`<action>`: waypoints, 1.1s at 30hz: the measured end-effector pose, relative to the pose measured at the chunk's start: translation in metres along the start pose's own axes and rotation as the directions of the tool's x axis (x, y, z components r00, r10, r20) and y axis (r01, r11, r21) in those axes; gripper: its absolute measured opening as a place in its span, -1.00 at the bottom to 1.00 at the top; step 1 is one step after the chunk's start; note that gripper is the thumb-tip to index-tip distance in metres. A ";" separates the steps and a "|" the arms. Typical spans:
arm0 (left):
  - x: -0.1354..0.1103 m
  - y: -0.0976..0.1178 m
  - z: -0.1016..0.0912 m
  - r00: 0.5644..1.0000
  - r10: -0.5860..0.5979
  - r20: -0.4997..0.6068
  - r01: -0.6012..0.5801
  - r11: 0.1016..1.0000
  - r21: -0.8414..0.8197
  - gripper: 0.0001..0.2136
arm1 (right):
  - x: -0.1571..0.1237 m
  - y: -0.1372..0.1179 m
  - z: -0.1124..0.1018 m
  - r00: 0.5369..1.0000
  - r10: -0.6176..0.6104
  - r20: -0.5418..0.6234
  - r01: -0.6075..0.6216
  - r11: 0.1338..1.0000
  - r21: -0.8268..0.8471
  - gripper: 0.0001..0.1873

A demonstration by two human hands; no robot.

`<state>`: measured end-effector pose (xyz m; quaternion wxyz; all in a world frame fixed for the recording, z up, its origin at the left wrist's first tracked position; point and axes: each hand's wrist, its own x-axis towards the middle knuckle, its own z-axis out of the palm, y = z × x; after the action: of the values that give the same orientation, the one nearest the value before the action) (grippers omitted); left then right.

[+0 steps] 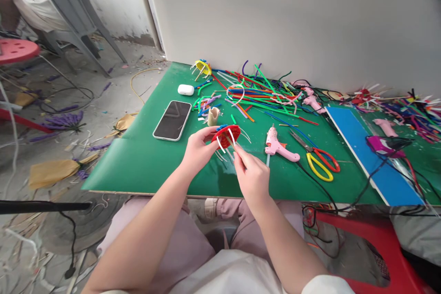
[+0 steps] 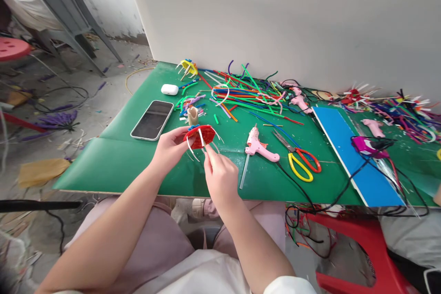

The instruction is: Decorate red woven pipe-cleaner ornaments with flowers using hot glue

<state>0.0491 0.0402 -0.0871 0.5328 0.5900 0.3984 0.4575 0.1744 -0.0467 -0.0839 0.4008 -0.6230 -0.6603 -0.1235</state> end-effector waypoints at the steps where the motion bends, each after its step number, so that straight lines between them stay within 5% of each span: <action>1: 0.000 0.000 0.000 1.000 0.001 -0.002 -0.001 1.000 0.008 -0.68 | 0.000 0.000 0.000 1.000 0.005 0.000 -0.005 1.000 0.015 -0.73; 25: 0.001 -0.008 0.004 0.999 0.045 -0.015 -0.043 0.991 0.125 -0.73 | 0.000 0.009 0.007 0.984 0.175 0.019 -0.175 0.957 0.232 -0.74; 29: 0.002 -0.006 0.004 0.998 0.048 -0.051 -0.038 0.983 0.182 -0.74 | 0.000 0.011 0.007 0.959 0.258 0.114 -0.281 0.913 0.295 -0.72; 33: 0.002 0.001 0.002 0.990 0.123 -0.075 -0.095 0.950 0.297 -0.70 | -0.001 0.011 0.006 0.879 0.374 0.296 -0.464 0.816 0.345 -0.68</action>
<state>0.0510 0.0414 -0.0864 0.3943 0.6616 0.4530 0.4490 0.1820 -0.0416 -0.0919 0.4650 -0.6661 -0.5560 0.1758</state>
